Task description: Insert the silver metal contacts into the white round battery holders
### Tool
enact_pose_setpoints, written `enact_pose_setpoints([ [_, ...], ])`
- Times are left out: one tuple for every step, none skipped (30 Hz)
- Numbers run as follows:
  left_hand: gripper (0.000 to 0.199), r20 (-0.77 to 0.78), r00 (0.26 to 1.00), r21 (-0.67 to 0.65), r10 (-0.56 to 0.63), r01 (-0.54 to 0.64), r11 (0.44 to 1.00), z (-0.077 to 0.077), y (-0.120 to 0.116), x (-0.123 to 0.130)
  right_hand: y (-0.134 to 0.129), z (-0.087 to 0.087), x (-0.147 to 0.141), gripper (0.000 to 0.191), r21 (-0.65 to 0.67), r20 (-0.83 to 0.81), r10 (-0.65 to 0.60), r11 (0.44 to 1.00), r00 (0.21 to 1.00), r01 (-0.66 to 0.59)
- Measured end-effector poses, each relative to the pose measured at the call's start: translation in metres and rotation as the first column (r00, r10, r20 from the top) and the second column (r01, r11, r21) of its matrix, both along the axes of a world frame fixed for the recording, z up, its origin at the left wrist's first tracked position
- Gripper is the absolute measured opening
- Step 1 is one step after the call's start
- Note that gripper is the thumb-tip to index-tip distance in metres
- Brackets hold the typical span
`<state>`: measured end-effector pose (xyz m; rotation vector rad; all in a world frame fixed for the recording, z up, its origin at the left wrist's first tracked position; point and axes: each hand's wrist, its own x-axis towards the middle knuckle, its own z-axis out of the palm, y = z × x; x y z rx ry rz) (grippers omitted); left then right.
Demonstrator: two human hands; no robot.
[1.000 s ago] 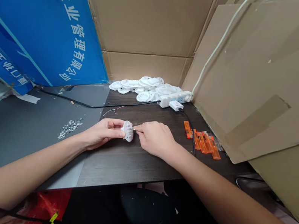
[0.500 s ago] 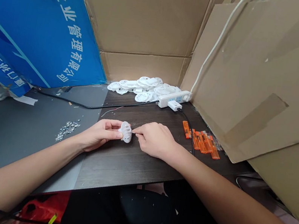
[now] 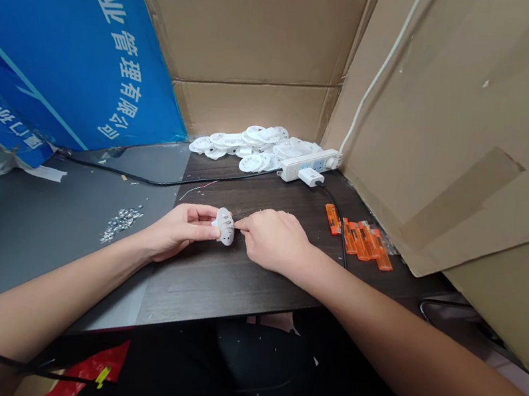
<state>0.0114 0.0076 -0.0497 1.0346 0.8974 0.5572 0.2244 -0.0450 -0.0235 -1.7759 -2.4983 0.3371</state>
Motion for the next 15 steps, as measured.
enact_pose_setpoints([
  [0.070, -0.002, 1.000, 0.000, 0.003, -0.003, 1.000, 0.000, 0.000, 0.000, 0.000, 0.000, -0.001, 0.047, 0.002, 0.012, -0.001, 1.000, 1.000, 0.001],
  [0.070, -0.004, 1.000, 0.000, 0.006, -0.006, 1.000, 0.000, 0.000, 0.000, 0.000, 0.000, -0.002, 0.045, 0.003, 0.025, 0.000, 1.000, 1.000, 0.000],
  [0.071, -0.007, 1.000, 0.003, 0.006, -0.006, 1.000, 0.000, 0.000, 0.001, -0.001, 0.000, -0.003, 0.044, 0.002, 0.038, 0.001, 1.000, 0.999, -0.001],
  [0.071, -0.009, 1.000, 0.010, 0.004, -0.004, 1.000, -0.001, 0.000, 0.001, -0.001, 0.001, -0.005, 0.043, 0.002, 0.052, 0.000, 1.000, 0.999, 0.000],
  [0.071, -0.009, 1.000, 0.020, -0.002, 0.002, 1.000, -0.001, 0.000, 0.001, -0.001, 0.001, -0.007, 0.042, 0.003, 0.066, 0.000, 1.000, 0.998, 0.000],
  [0.070, -0.009, 1.000, 0.030, -0.009, 0.010, 1.000, -0.001, 0.000, 0.001, -0.002, 0.002, -0.009, 0.041, 0.006, 0.078, 0.004, 1.000, 0.997, -0.004],
  [0.069, -0.008, 1.000, 0.041, -0.017, 0.018, 0.999, -0.002, 0.000, 0.001, -0.002, 0.003, -0.010, 0.040, 0.011, 0.089, 0.009, 1.000, 0.996, -0.010],
  [0.068, -0.007, 1.000, 0.051, -0.024, 0.024, 0.998, -0.002, 0.001, 0.001, -0.003, 0.003, -0.011, 0.040, 0.019, 0.100, 0.016, 1.000, 0.995, -0.018],
  [0.067, -0.007, 1.000, 0.057, -0.030, 0.030, 0.998, -0.002, 0.001, 0.001, -0.003, 0.003, -0.011, 0.040, 0.025, 0.106, 0.020, 0.999, 0.994, -0.023],
  [0.067, -0.010, 0.999, 0.058, -0.034, 0.034, 0.998, -0.002, 0.001, 0.001, -0.003, 0.003, -0.010, 0.040, 0.027, 0.103, 0.023, 0.999, 0.994, -0.026],
  [0.067, -0.015, 0.999, 0.055, -0.035, 0.036, 0.998, -0.002, 0.001, 0.001, -0.003, 0.003, -0.008, 0.040, 0.025, 0.089, 0.025, 0.999, 0.996, -0.027],
  [0.066, -0.019, 0.999, 0.050, -0.034, 0.035, 0.998, -0.002, 0.001, 0.001, -0.002, 0.003, -0.006, 0.041, 0.023, 0.067, 0.021, 0.999, 0.998, -0.022],
  [0.066, -0.023, 0.999, 0.045, -0.034, 0.035, 0.998, -0.002, 0.001, 0.001, -0.002, 0.002, -0.003, 0.040, 0.024, 0.040, 0.011, 1.000, 0.999, -0.012],
  [0.065, -0.026, 0.999, 0.041, -0.032, 0.033, 0.999, -0.002, 0.002, 0.000, -0.001, 0.002, -0.001, 0.040, 0.030, 0.014, -0.002, 1.000, 1.000, 0.002],
  [0.065, -0.027, 0.999, 0.040, -0.032, 0.033, 0.999, -0.002, 0.002, 0.000, -0.001, 0.001, 0.002, 0.039, 0.042, -0.006, -0.016, 0.999, 1.000, 0.016],
])
